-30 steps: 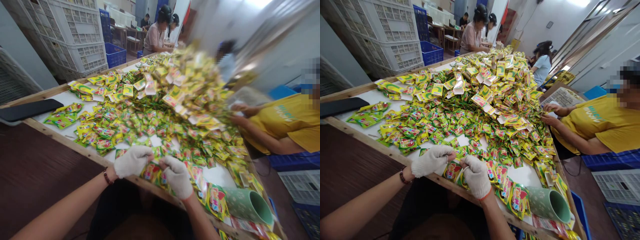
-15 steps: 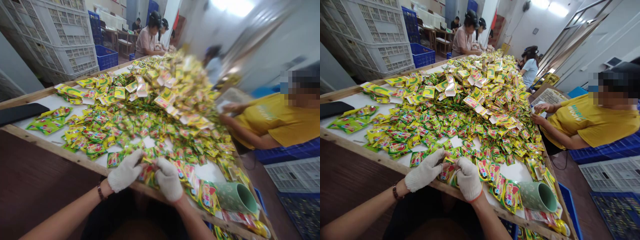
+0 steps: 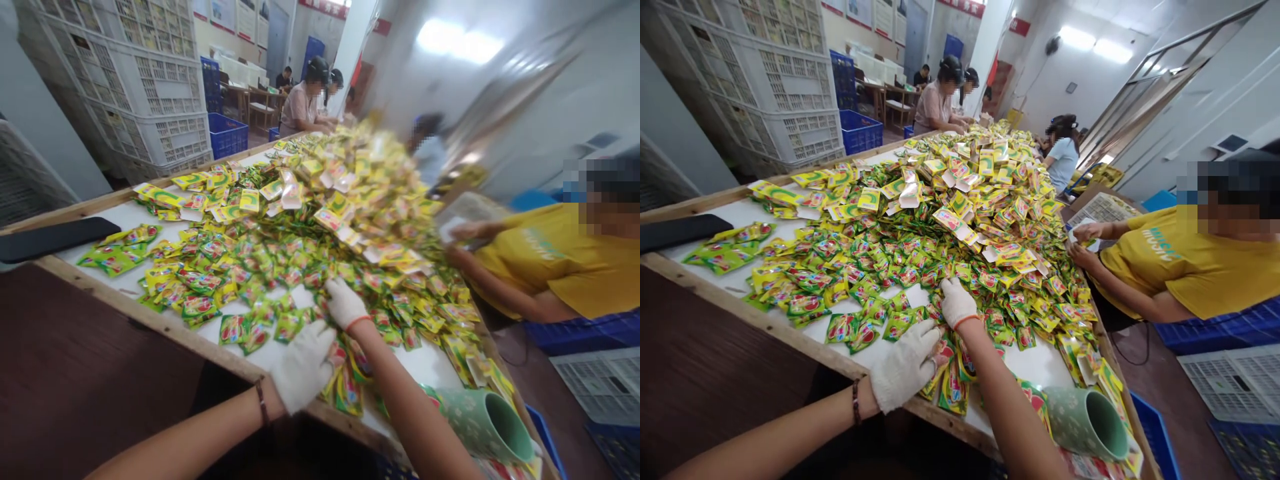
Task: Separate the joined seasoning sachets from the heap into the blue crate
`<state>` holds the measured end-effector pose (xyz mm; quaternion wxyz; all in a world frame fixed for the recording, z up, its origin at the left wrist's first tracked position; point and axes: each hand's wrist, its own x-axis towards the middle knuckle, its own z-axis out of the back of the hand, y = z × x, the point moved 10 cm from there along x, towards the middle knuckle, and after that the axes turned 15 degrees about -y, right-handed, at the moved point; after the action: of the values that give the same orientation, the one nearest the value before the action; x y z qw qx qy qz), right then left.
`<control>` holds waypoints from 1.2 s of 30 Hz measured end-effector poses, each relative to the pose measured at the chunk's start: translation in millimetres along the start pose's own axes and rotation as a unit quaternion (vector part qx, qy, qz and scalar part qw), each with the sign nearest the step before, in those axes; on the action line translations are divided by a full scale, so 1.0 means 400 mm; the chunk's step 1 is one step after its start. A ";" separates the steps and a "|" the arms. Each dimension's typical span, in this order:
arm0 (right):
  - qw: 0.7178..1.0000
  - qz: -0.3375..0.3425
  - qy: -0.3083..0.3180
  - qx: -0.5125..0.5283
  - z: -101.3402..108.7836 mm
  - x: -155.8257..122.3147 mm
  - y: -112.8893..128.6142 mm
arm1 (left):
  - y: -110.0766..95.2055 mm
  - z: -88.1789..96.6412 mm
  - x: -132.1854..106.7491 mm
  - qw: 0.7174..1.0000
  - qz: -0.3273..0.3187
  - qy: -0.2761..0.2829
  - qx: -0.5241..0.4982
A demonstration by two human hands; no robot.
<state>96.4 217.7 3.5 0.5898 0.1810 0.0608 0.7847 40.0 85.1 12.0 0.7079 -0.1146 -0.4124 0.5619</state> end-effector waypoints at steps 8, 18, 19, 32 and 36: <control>0.998 0.058 0.029 0.010 -0.033 -0.007 0.037 | 0.181 0.112 0.125 0.977 0.073 0.007 0.202; 0.996 0.036 -0.051 0.059 0.027 -0.061 -0.023 | 0.263 0.160 0.131 0.977 0.189 -0.070 -0.071; 0.996 0.043 -0.041 0.061 0.022 -0.061 -0.015 | 0.272 0.154 0.127 0.960 0.227 -0.074 -0.148; 0.992 0.007 -0.052 0.118 0.076 -0.066 0.014 | 0.334 0.136 0.052 0.821 0.416 -0.135 -0.367; 0.961 0.016 0.011 0.274 0.101 -0.114 0.078 | 0.315 0.126 0.056 0.843 0.394 -0.122 -0.345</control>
<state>93.7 160.3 41.0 0.5044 0.3279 0.2777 0.7490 -83.6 132.9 -24.6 0.2854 -0.4346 -0.5832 0.6241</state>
